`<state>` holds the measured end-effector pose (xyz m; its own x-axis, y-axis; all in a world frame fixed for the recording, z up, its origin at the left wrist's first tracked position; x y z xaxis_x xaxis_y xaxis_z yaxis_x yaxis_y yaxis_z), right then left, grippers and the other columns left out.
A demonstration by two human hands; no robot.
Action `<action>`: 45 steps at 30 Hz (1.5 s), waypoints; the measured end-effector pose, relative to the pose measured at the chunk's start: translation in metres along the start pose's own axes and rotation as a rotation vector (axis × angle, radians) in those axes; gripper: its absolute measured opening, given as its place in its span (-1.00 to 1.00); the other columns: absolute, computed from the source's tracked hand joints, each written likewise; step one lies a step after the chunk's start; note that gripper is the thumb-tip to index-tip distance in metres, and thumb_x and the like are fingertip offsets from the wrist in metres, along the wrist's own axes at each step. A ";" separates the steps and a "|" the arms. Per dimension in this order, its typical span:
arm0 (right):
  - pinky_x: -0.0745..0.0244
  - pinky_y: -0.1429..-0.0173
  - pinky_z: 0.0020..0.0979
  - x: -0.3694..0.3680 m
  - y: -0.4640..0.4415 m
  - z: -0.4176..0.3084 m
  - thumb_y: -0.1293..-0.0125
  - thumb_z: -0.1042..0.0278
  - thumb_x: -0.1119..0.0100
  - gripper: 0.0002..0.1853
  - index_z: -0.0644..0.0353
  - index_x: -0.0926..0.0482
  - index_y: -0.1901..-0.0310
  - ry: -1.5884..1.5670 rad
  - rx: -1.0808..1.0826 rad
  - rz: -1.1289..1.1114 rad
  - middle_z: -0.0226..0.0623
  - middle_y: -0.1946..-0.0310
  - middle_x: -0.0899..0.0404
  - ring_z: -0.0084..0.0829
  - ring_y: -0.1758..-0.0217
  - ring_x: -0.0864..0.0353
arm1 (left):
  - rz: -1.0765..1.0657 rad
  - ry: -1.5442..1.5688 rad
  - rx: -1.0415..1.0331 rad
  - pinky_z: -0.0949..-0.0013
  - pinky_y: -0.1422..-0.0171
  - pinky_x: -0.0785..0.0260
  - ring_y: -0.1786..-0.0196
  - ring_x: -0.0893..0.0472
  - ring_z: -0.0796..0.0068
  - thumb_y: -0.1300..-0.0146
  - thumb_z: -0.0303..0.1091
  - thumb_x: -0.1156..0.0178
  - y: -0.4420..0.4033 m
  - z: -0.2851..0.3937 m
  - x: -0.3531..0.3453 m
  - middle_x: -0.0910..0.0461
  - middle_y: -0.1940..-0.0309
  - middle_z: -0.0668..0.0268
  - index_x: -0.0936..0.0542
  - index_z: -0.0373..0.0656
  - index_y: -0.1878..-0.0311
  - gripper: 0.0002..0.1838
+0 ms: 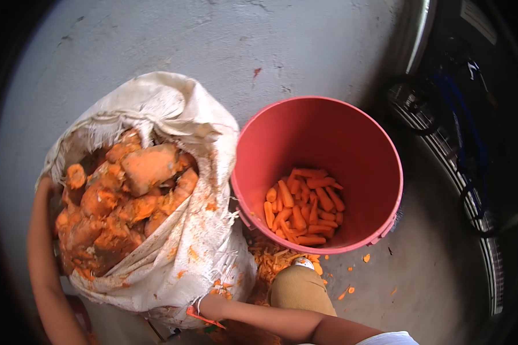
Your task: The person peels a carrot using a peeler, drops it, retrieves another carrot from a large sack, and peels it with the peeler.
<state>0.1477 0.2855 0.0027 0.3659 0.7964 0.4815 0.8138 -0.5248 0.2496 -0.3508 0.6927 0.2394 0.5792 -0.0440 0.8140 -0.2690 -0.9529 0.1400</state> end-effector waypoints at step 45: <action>-0.34 0.24 -0.17 -0.038 0.009 0.020 -0.15 0.07 0.10 -0.64 0.28 -0.41 0.33 0.363 0.085 0.019 0.00 0.42 -0.50 -0.06 0.31 -0.48 | 0.181 1.916 0.547 0.58 0.48 -0.33 0.52 -0.40 0.68 -0.16 -0.10 -0.03 0.347 0.357 0.205 -0.40 0.59 0.42 -0.45 -0.16 0.42 -0.71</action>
<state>0.1500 0.2563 -0.0304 0.2100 0.6200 0.7560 0.8487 -0.4995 0.1739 -0.0507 0.2462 0.2535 -0.9449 -0.1679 0.2810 0.2158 -0.9650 0.1492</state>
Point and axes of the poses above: each hand's wrist, its own y-axis away from the middle knuckle, its own x-axis out of the back of the hand, z = x × y, the point moved 3 cm from there along -y, towards the middle knuckle
